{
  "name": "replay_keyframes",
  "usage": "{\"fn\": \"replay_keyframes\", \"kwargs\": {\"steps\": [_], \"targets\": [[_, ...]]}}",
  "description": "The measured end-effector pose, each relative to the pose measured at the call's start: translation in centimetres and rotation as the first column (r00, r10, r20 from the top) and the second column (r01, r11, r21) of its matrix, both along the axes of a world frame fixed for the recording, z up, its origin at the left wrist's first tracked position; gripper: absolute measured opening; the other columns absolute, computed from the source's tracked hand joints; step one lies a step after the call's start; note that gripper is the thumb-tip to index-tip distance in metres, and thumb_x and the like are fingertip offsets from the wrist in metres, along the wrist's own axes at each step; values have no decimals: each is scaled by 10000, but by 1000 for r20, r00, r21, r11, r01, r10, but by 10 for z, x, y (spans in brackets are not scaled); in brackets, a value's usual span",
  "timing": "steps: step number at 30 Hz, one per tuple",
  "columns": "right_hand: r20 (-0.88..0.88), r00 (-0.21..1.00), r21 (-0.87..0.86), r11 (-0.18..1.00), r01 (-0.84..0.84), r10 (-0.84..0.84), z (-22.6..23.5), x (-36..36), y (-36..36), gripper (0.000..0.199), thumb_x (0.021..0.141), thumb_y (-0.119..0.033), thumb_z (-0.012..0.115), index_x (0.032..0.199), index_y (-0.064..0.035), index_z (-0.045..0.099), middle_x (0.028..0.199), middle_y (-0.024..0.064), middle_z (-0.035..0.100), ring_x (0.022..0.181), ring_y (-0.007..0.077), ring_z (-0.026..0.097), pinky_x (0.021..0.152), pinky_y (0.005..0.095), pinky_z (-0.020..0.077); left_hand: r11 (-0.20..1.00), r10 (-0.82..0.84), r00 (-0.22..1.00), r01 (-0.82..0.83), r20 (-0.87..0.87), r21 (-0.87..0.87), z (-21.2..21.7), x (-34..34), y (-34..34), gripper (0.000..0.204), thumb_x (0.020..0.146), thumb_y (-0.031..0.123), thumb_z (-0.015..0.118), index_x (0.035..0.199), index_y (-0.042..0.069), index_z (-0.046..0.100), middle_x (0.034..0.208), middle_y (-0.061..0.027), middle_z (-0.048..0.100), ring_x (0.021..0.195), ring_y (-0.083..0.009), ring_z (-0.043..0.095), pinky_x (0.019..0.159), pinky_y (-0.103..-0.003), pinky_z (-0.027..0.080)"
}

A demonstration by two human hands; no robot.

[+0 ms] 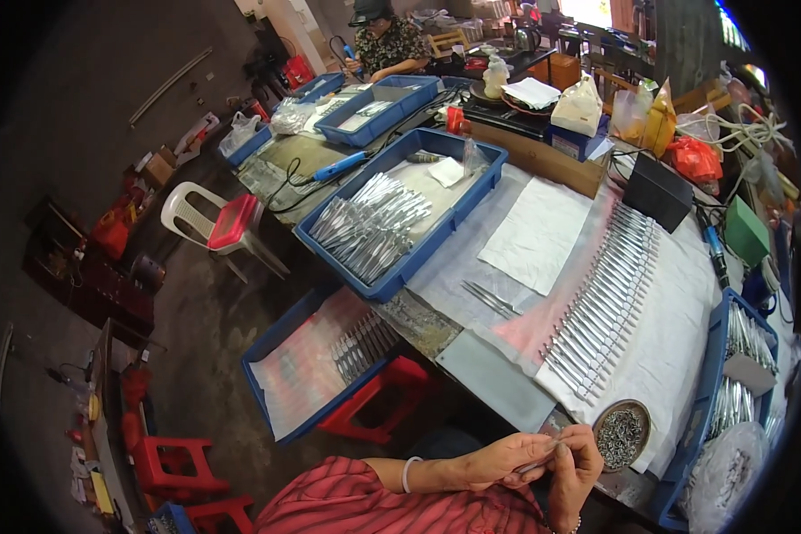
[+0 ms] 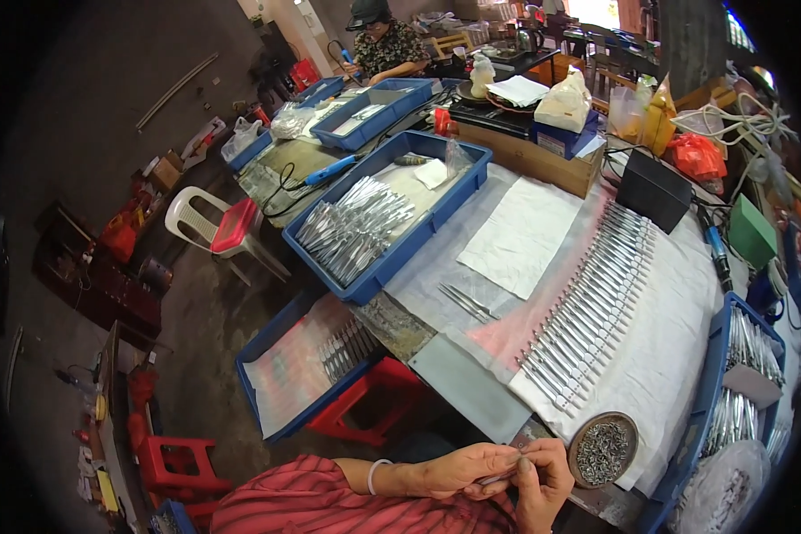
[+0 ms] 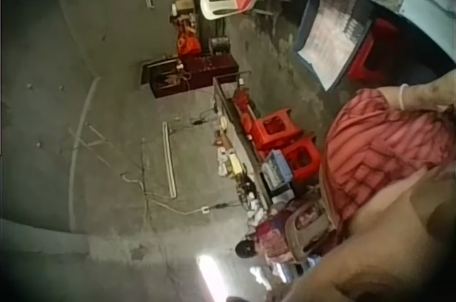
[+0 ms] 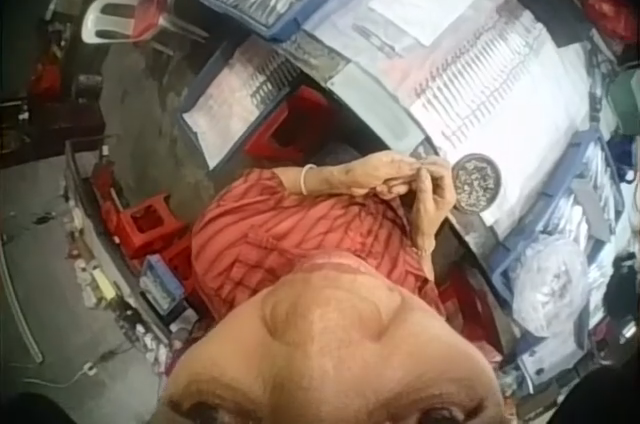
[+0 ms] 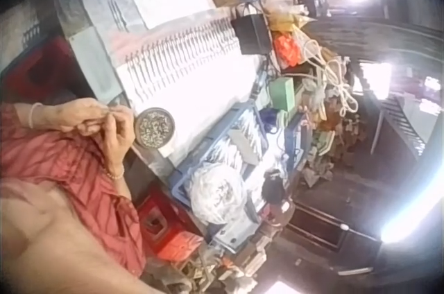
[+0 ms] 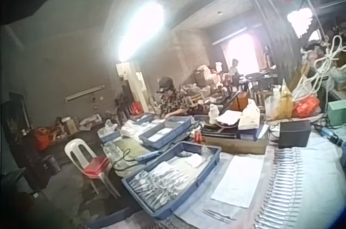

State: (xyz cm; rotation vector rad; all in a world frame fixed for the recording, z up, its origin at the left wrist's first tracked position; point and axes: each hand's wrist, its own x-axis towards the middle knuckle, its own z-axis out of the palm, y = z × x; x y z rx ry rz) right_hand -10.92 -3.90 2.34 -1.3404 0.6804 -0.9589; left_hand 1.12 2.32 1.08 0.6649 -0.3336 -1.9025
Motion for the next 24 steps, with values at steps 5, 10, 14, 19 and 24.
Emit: {"fn": "replay_keyframes", "kwargs": {"steps": [5, 10, 14, 19, 24], "targets": [[-40, 998, -32, 998, -45, 43, 14, -9, 5, 50, 849, 5, 513, 862, 45, 540, 882, 118, 547, 783, 163, 515, 688, 256, 415, 1000, 19, 1000, -19, 4, -1, 5, -4, 5, 273, 953, 315, 390, 855, 69, 455, 563, 42, 379, 408, -22, 272, 357, -157, 210], [102, 995, 29, 999, -20, 17, -8, 2, 10, 139, 878, -128, 489, 894, 10, 495, 898, 80, 508, 635, 71, 451, 533, 198, 369, 999, 24, 1000, -23, 12, -38, 6, 4, 6, 278, 950, 311, 398, 871, 58, 480, 569, 38, 401, 407, -23, 273, 357, -158, 213], [200, 946, 135, 949, -283, 254, -27, 0, 23, 203, 896, -171, 443, 1022, -13, 462, 937, 108, 529, 823, 179, 541, 722, 262, 433, 993, 85, 991, -76, 102, -85, 30, 38, 14, 326, 945, 339, 403, 917, 34, 514, 575, 13, 431, 424, -11, 286, 373, -148, 206], [-562, 653, -240, 656, -716, 508, -78, 20, 18, 172, 817, -91, 524, 964, -4, 549, 908, 84, 586, 841, 142, 569, 725, 302, 452, 987, 142, 981, -130, 135, -91, 34, 62, 27, 326, 946, 330, 401, 906, 30, 521, 570, 12, 439, 411, -11, 280, 372, -147, 205], [-174, 667, 545, 635, -547, 724, -195, 25, 25, 187, 781, -70, 600, 966, -59, 578, 916, 24, 579, 865, 125, 553, 761, 232, 454, 976, 104, 981, -69, 161, -209, 15, 50, 9, 339, 929, 336, 438, 853, 21, 538, 589, 13, 465, 417, -19, 328, 368, -156, 227]]}}
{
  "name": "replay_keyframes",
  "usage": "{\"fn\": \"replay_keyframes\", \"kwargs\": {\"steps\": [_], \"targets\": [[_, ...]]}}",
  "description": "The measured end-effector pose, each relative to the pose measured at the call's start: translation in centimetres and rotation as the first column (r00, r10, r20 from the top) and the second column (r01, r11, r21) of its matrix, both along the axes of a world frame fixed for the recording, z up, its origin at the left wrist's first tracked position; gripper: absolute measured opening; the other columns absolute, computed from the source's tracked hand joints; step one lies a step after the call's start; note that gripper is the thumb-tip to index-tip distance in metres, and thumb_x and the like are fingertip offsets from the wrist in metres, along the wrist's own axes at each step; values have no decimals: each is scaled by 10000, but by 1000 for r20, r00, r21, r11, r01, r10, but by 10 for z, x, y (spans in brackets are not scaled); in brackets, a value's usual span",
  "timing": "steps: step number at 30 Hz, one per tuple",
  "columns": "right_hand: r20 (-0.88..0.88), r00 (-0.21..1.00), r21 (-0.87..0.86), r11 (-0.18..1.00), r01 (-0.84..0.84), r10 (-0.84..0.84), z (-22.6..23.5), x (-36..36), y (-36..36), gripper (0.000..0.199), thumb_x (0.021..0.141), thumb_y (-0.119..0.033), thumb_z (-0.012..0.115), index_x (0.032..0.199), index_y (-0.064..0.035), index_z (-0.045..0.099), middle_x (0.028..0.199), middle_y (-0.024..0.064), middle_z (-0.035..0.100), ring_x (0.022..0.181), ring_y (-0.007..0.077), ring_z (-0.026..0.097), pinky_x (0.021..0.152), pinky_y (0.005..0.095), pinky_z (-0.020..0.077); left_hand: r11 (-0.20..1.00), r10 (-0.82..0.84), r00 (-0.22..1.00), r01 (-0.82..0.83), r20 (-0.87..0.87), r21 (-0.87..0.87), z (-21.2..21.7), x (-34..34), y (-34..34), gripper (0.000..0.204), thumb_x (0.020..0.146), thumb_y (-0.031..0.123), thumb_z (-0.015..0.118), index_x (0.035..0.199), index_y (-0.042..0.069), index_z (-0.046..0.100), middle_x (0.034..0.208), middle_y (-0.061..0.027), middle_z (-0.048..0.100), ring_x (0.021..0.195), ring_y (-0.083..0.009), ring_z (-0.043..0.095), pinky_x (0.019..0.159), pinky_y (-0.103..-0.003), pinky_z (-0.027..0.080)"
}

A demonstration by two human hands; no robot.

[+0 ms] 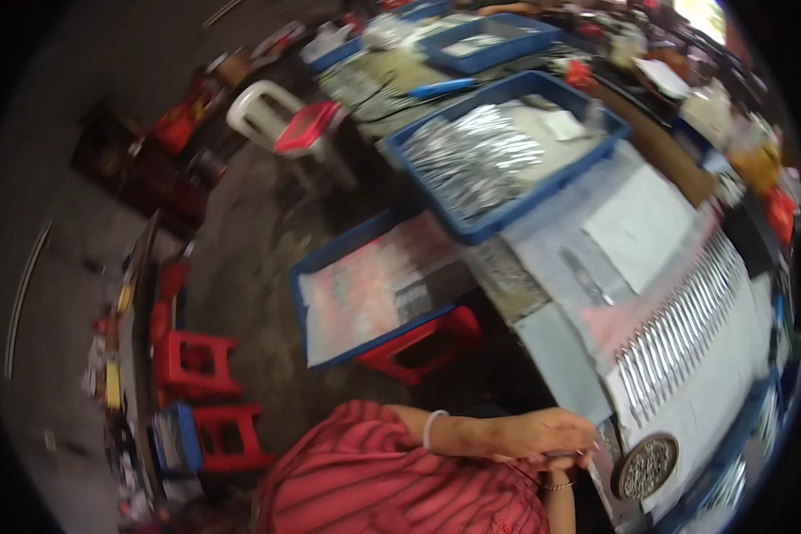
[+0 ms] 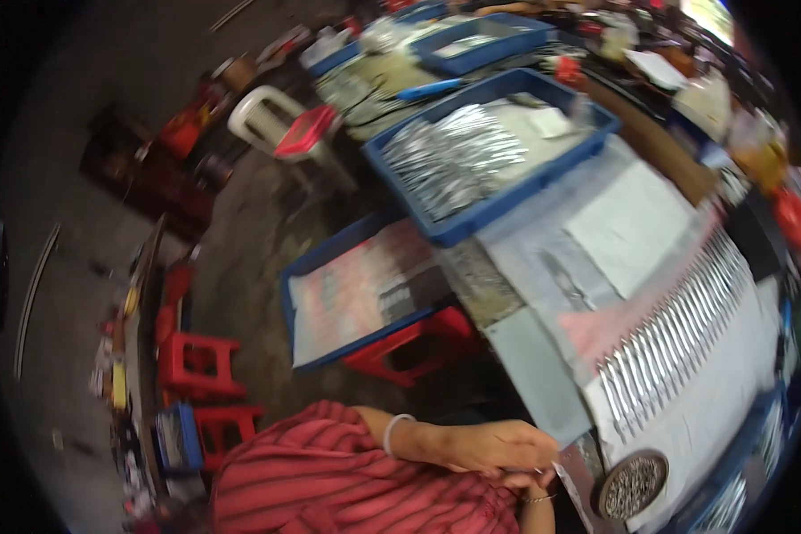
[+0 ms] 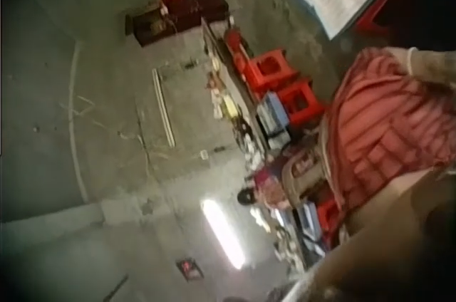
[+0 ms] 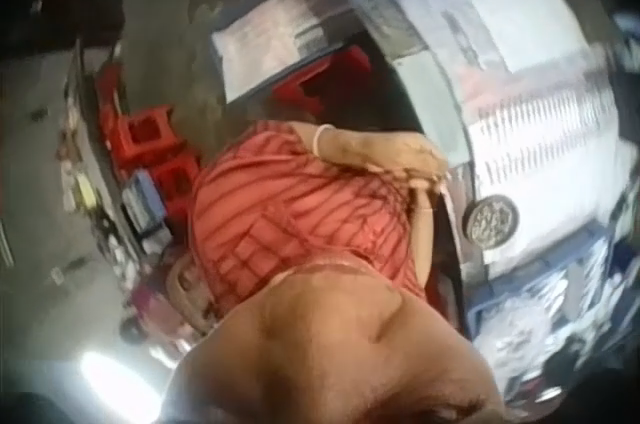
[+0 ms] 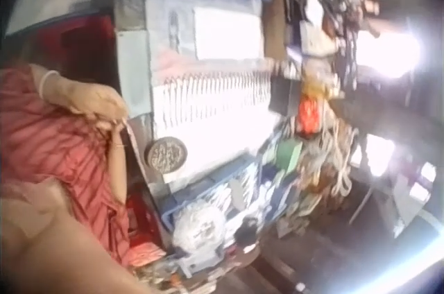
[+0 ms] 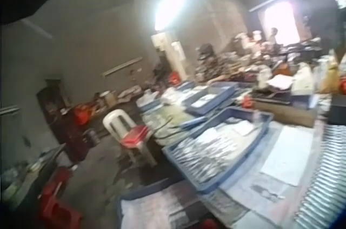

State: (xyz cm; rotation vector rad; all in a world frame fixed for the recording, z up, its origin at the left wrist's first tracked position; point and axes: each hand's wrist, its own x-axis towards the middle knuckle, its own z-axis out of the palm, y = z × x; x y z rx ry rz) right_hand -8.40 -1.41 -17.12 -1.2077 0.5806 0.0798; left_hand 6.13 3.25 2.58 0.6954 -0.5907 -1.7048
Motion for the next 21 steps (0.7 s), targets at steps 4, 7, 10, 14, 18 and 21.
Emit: {"fn": "replay_keyframes", "kwargs": {"steps": [4, 7, 10, 14, 18, 21], "targets": [[12, 934, -14, 934, -356, 357, -6, 29, 10, 182, 785, -75, 596, 966, -62, 580, 919, 22, 580, 865, 124, 553, 761, 231, 454, 997, 46, 991, -53, -129, -49, -11, -25, -8, 338, 918, 326, 468, 818, 14, 548, 598, 6, 488, 410, -30, 344, 353, -172, 227], [6, 839, -29, 839, -543, 543, -4, 41, 13, 179, 788, -79, 593, 966, -64, 582, 921, 21, 581, 864, 123, 553, 761, 229, 454, 991, -28, 987, 6, -156, -137, -2, -29, -9, 388, 895, 361, 503, 740, 10, 564, 492, -15, 448, 355, -56, 344, 318, -194, 243], [13, 763, -50, 763, -644, 646, 2, 57, 17, 176, 791, -83, 590, 966, -66, 584, 923, 19, 582, 864, 122, 553, 760, 228, 454, 988, 15, 989, -37, -144, -152, -4, -32, -4, 403, 894, 365, 506, 702, 15, 561, 487, -18, 439, 354, -60, 340, 324, -197, 249], [51, 725, -82, 727, -682, 687, 11, 82, 24, 172, 795, -88, 586, 966, -69, 587, 926, 17, 583, 863, 120, 553, 760, 226, 454, 993, -6, 988, -13, -157, -119, -8, -33, 1, 411, 898, 373, 496, 702, 17, 560, 487, -15, 436, 358, -60, 338, 325, -198, 248], [97, 768, -119, 773, -623, 633, 23, 106, 22, 169, 799, -93, 581, 966, -71, 589, 928, 15, 584, 863, 119, 553, 759, 224, 454, 995, -31, 983, 14, -181, -95, -11, -32, 10, 369, 908, 365, 485, 816, 13, 549, 570, 8, 472, 414, -30, 353, 355, -173, 224], [112, 837, -141, 842, -521, 536, 29, 107, 2, 166, 802, -97, 578, 966, -73, 591, 931, 14, 585, 862, 118, 553, 759, 223, 454, 994, -102, 986, 95, -131, -60, 1, -24, 10, 384, 911, 390, 467, 845, 19, 541, 551, 26, 437, 428, -23, 341, 379, -169, 236]]}}
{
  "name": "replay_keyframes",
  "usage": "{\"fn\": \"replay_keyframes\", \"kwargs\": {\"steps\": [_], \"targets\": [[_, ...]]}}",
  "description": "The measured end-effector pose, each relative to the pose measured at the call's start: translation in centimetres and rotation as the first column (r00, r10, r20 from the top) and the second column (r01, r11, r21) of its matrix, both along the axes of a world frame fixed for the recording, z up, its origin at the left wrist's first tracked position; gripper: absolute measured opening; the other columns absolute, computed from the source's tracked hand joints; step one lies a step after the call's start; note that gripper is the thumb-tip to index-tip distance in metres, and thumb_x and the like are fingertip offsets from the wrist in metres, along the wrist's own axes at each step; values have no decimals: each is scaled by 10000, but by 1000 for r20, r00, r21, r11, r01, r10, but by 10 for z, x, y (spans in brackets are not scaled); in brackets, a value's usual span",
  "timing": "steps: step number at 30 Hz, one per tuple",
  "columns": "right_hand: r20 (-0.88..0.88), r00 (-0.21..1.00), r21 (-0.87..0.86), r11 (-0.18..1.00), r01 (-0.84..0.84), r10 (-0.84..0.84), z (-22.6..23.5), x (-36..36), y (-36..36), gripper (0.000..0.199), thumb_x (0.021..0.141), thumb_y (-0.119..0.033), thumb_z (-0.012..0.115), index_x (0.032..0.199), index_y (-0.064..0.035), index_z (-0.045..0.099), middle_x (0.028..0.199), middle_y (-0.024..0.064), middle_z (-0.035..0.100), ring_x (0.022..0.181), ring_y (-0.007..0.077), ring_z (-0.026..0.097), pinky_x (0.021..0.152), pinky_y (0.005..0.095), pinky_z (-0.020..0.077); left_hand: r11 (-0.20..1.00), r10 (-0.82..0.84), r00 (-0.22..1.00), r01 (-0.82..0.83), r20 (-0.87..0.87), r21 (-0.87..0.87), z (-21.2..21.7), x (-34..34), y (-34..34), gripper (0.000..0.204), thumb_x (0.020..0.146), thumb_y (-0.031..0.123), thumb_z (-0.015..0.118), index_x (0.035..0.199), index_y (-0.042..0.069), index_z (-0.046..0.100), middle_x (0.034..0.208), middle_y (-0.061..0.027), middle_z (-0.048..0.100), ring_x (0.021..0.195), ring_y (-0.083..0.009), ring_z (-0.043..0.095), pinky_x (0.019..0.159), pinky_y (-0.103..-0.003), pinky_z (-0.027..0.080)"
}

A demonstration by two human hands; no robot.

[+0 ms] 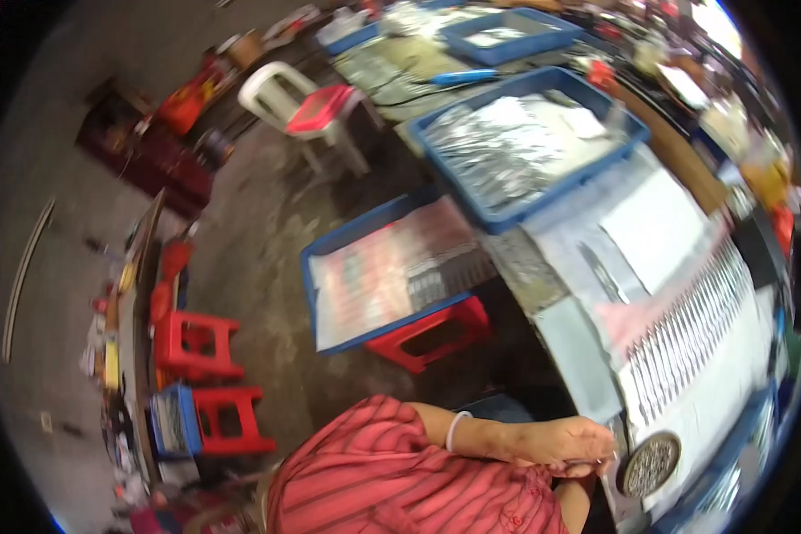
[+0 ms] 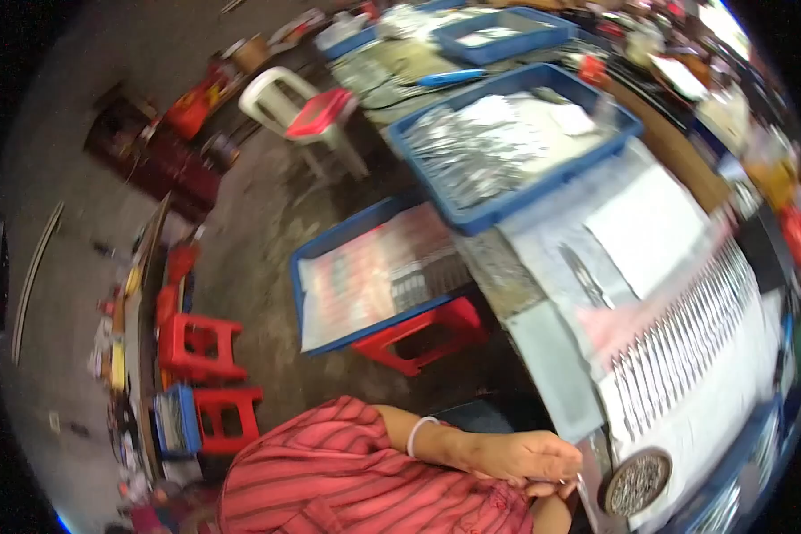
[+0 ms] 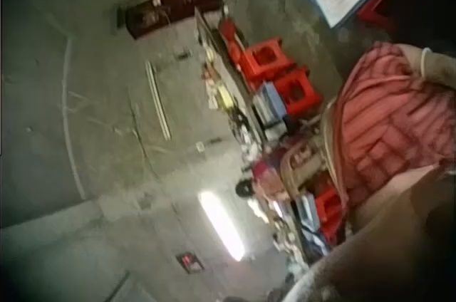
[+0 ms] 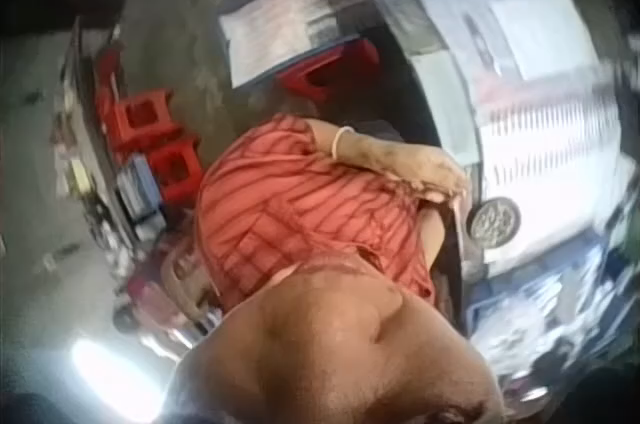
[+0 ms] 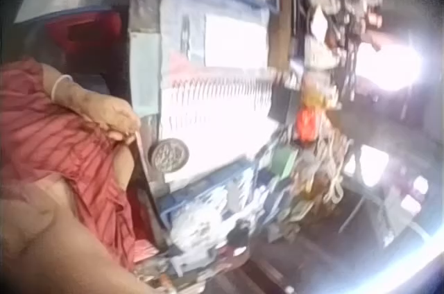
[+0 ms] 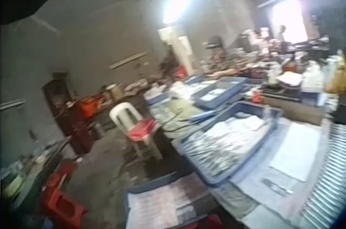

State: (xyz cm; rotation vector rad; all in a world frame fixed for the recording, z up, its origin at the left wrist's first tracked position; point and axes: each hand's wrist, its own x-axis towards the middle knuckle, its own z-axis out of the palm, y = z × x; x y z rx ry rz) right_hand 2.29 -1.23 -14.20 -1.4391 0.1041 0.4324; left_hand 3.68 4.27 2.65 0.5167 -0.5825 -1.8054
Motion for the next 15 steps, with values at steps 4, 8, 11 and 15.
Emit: {"fn": "replay_keyframes", "kwargs": {"steps": [4, 8, 11, 15], "targets": [[-6, 989, 21, 989, 148, -148, 0, -21, -6, 164, 806, -102, 574, 966, -76, 594, 933, 12, 586, 862, 116, 553, 759, 221, 455, 995, 49, 994, -57, 103, 82, 0, -1, -5, 379, 925, 389, 432, 868, 26, 522, 550, 34, 404, 468, -29, 358, 414, -160, 277], [-63, 932, 39, 933, 358, -356, -7, -64, -3, 161, 810, -107, 570, 966, -79, 597, 936, 10, 587, 861, 115, 553, 758, 219, 455, 978, 32, 993, -54, 111, 200, 4, 10, -13, 295, 934, 312, 435, 887, 31, 515, 553, 0, 428, 418, -45, 334, 367, -177, 241], [-107, 857, 1, 862, 507, -504, -20, -111, -15, 159, 813, -111, 567, 966, -81, 599, 938, 9, 588, 861, 114, 553, 758, 218, 455, 945, 95, 992, -116, 83, 305, -6, 12, -19, 305, 927, 312, 439, 862, 20, 496, 528, -9, 415, 382, -49, 298, 360, -185, 229], [90, 943, -382, 864, 329, -319, 45, -134, -18, 252, 865, -208, 501, 1044, -34, 535, 904, 135, 602, 847, 280, 582, 750, 349, 449, 933, 105, 991, -128, 87, 335, 7, 4, -27, 358, 927, 369, 416, 855, 26, 490, 524, -10, 385, 387, -51, 264, 388, -206, 228]]}}
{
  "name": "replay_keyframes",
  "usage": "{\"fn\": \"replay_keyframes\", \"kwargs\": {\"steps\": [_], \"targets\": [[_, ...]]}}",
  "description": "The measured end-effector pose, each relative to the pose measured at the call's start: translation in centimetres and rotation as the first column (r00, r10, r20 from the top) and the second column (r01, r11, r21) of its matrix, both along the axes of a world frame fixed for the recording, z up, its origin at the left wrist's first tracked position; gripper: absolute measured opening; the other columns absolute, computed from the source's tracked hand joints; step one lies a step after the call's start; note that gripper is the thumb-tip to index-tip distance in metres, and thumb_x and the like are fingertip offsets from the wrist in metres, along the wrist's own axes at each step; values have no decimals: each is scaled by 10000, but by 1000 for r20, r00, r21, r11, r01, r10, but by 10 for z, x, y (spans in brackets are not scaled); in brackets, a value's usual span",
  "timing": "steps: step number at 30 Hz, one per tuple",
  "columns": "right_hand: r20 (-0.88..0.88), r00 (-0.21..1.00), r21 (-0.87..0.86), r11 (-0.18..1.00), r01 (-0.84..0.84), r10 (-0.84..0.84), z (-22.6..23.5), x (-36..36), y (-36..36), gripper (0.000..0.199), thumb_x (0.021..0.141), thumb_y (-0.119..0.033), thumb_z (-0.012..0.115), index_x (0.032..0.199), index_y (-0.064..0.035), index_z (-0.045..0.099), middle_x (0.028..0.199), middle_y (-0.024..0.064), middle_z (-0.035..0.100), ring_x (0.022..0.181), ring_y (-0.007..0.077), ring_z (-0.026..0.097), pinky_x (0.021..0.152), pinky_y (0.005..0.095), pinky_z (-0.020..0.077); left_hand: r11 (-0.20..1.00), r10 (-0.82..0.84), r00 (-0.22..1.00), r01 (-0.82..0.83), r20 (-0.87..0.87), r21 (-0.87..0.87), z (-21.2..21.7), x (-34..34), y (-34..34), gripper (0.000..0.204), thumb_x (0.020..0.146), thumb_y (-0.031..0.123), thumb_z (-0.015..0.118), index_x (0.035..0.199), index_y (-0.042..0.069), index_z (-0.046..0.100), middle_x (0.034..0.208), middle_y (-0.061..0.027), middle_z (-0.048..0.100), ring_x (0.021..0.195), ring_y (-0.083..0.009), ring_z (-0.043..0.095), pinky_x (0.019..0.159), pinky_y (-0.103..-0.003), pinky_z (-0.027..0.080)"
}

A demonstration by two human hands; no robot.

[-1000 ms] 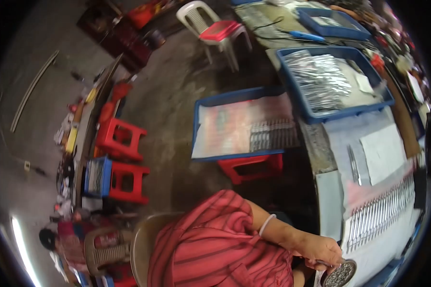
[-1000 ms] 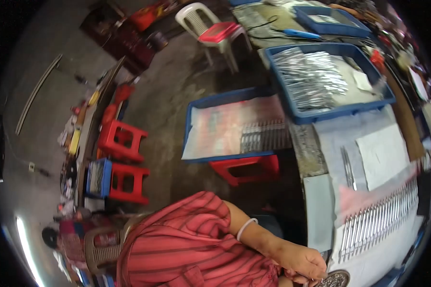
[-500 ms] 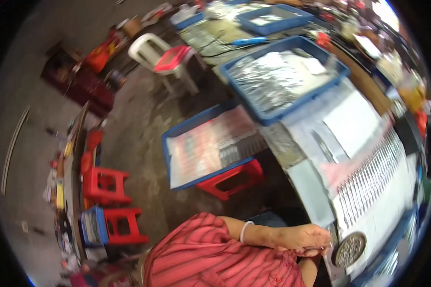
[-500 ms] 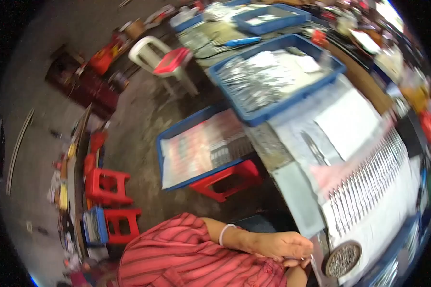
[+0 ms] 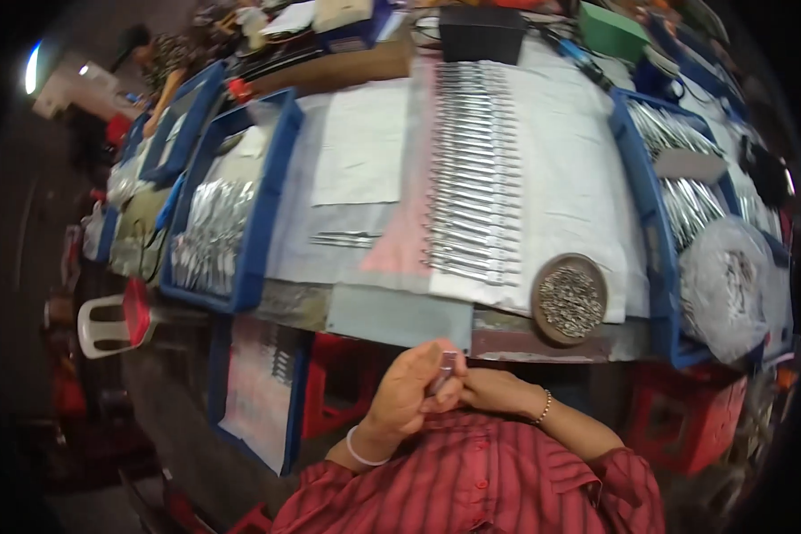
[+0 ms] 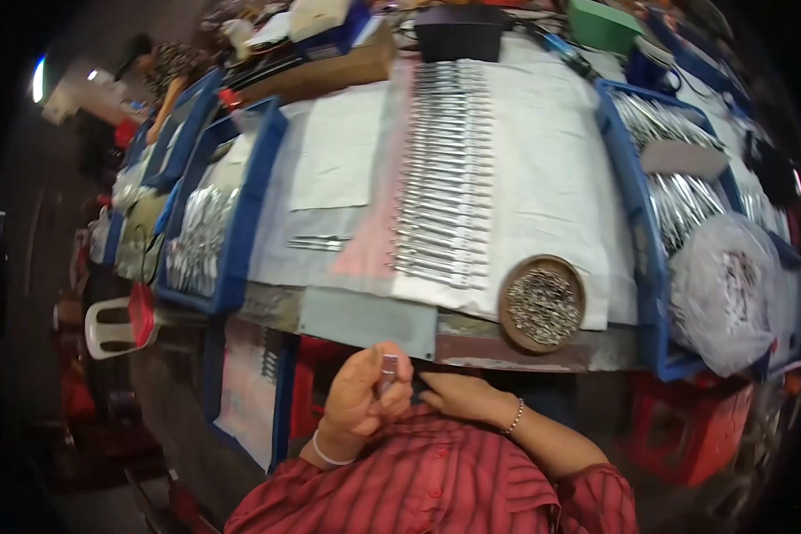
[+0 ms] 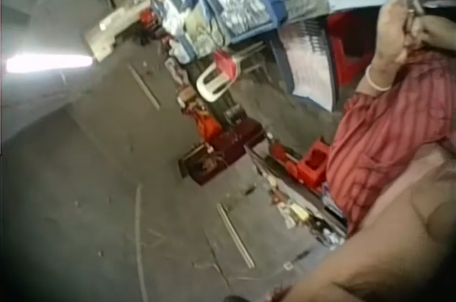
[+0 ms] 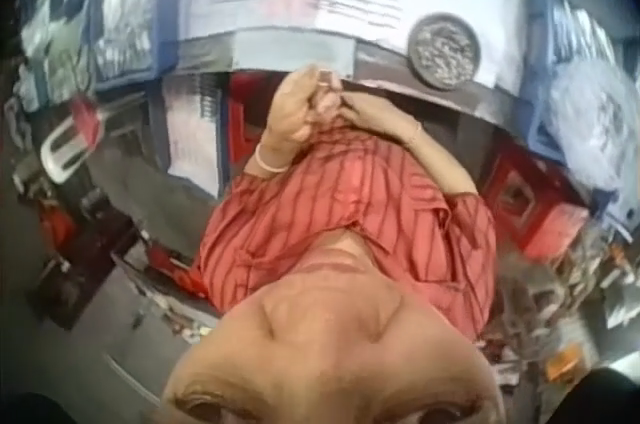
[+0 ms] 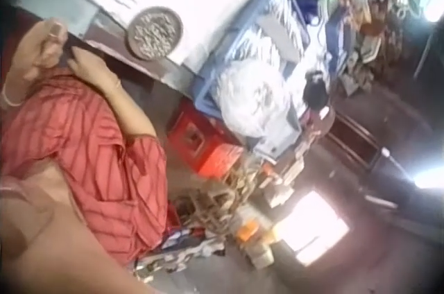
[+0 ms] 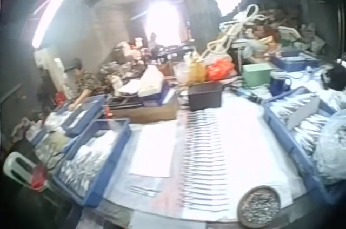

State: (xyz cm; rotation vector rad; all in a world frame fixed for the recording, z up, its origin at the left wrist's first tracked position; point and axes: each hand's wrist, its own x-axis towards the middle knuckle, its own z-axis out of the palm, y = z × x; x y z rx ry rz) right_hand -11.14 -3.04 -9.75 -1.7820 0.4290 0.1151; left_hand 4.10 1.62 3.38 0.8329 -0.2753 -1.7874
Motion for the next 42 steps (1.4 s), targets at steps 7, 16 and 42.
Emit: {"fn": "replay_keyframes", "kwargs": {"steps": [7, 16, 42], "targets": [[272, 956, 150, 986, 68, -107, 83, -60, -8, 237, 885, -183, 508, 1053, -18, 541, 944, 129, 598, 886, 267, 586, 761, 342, 465, 1000, 17, 1000, -17, -26, -15, -8, -8, -13, 366, 939, 353, 393, 863, 12, 501, 522, -38, 421, 372, -55, 270, 368, -199, 238], [830, 384, 500, 844, -193, -404, 182, -52, -42, 168, 859, -83, 557, 931, 68, 573, 906, 180, 586, 830, 303, 563, 723, 382, 457, 997, 77, 997, -77, 20, 15, -2, -18, -16, 357, 938, 352, 394, 816, 25, 469, 531, -21, 395, 354, -53, 258, 346, -201, 196], [748, 516, 440, 894, 84, -417, 201, -81, -48, 154, 838, -79, 585, 917, 53, 580, 866, 171, 579, 797, 294, 557, 709, 374, 441, 998, 9, 999, -7, 31, -67, -4, -23, -8, 367, 956, 376, 328, 803, 59, 432, 495, 3, 361, 347, -61, 259, 339, -215, 230]]}}
